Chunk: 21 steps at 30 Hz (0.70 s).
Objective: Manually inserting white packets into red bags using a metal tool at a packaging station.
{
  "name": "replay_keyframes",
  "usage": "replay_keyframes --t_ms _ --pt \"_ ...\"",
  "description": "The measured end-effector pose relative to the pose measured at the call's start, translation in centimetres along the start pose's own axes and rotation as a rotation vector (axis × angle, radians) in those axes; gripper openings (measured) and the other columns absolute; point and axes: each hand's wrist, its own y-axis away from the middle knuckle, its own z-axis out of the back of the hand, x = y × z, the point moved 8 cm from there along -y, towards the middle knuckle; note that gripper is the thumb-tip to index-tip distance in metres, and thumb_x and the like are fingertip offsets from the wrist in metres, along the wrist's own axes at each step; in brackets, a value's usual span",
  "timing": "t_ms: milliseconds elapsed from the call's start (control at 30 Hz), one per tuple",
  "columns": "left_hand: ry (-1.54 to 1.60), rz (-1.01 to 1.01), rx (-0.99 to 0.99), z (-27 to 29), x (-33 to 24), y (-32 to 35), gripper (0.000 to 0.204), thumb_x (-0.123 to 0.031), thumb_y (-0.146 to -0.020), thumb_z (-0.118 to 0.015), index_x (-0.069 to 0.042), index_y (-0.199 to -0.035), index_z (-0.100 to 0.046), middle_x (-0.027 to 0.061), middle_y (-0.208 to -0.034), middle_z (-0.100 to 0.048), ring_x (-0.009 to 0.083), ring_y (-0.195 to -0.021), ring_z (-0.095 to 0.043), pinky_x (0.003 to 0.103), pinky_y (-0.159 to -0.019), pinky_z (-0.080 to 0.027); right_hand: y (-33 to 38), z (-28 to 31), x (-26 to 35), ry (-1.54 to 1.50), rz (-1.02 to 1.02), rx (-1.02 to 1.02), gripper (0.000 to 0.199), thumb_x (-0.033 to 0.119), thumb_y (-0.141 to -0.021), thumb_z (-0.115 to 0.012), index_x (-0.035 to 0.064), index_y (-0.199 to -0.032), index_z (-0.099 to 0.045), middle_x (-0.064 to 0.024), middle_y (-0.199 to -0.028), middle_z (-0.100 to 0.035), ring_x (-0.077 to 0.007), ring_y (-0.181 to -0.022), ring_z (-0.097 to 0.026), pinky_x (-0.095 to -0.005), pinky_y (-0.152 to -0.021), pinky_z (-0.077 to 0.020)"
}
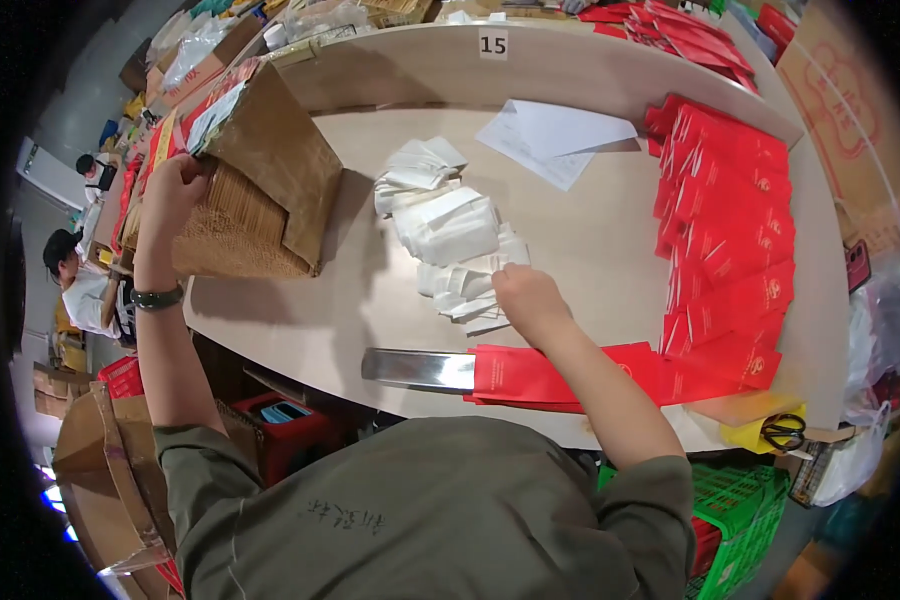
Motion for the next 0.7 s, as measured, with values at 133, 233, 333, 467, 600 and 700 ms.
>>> replay_keyframes --t_ms 133,233,333,467,600,700 --pt "-0.103 0.082 -0.016 0.1 0.4 -0.2 0.020 -0.014 -0.084 -0.067 0.003 -0.094 -0.066 0.0202 -0.083 -0.068 0.0341 -0.080 -0.068 0.041 -0.072 -0.052 0.1 1.8 -0.8 -0.187 -0.215 -0.116 0.009 0.012 -0.086 -0.064 0.0035 -0.085 -0.065 -0.0148 -0.081 -0.062 -0.0346 -0.078 -0.063 -0.0428 -0.070 -0.0512" --pt "-0.207 -0.083 -0.153 0.9 -1.0 0.6 0.018 -0.016 -0.085 -0.060 0.001 -0.090 -0.063 0.0225 -0.085 -0.067 0.0405 -0.084 -0.066 0.048 -0.073 -0.051 0.2 4.3 2.0 -0.183 -0.162 -0.214 0.010 0.014 -0.086 -0.065 0.0041 -0.084 -0.066 -0.0149 -0.078 -0.061 -0.0340 -0.077 -0.063 -0.0419 -0.068 -0.0510" --pt "-0.387 -0.047 -0.137 -0.4 -1.8 0.9 0.017 -0.014 -0.086 -0.053 0.000 -0.092 -0.060 0.0230 -0.092 -0.067 0.0418 -0.091 -0.066 0.053 -0.075 -0.051 1.4 4.1 7.4 -0.085 0.018 -0.134 0.008 0.013 -0.082 -0.066 0.0066 -0.079 -0.062 -0.0131 -0.077 -0.060 -0.0333 -0.073 -0.062 -0.0441 -0.063 -0.0501" --pt "-0.339 -0.024 -0.187 0.2 -3.2 2.5 0.014 -0.004 -0.088 -0.048 0.003 -0.091 -0.059 0.0244 -0.093 -0.066 0.0416 -0.092 -0.065 0.050 -0.079 -0.054 4.4 -0.4 12.6 -0.057 0.327 0.147 0.011 0.007 -0.080 -0.063 0.0039 -0.075 -0.054 -0.0133 -0.077 -0.055 -0.0329 -0.075 -0.060 -0.0436 -0.065 -0.0489" --pt "-0.285 -0.005 -0.294 0.9 -3.8 5.2 0.013 0.000 -0.088 -0.046 0.004 -0.091 -0.058 0.0243 -0.093 -0.064 0.0409 -0.094 -0.064 0.048 -0.081 -0.054 4.9 -0.4 12.8 -0.086 0.329 0.098 0.013 0.010 -0.078 -0.068 0.0052 -0.079 -0.056 -0.0117 -0.082 -0.056 -0.0303 -0.080 -0.059 -0.0412 -0.069 -0.0476" --pt "-0.284 0.065 -0.309 1.4 -4.1 7.0 0.012 0.001 -0.089 -0.045 0.003 -0.090 -0.057 0.0246 -0.092 -0.062 0.0405 -0.096 -0.063 0.049 -0.081 -0.053 5.6 0.0 12.2 -0.122 0.338 0.058 0.014 0.013 -0.080 -0.070 0.0053 -0.084 -0.059 -0.0110 -0.088 -0.057 -0.0295 -0.083 -0.058 -0.0413 -0.073 -0.0467"
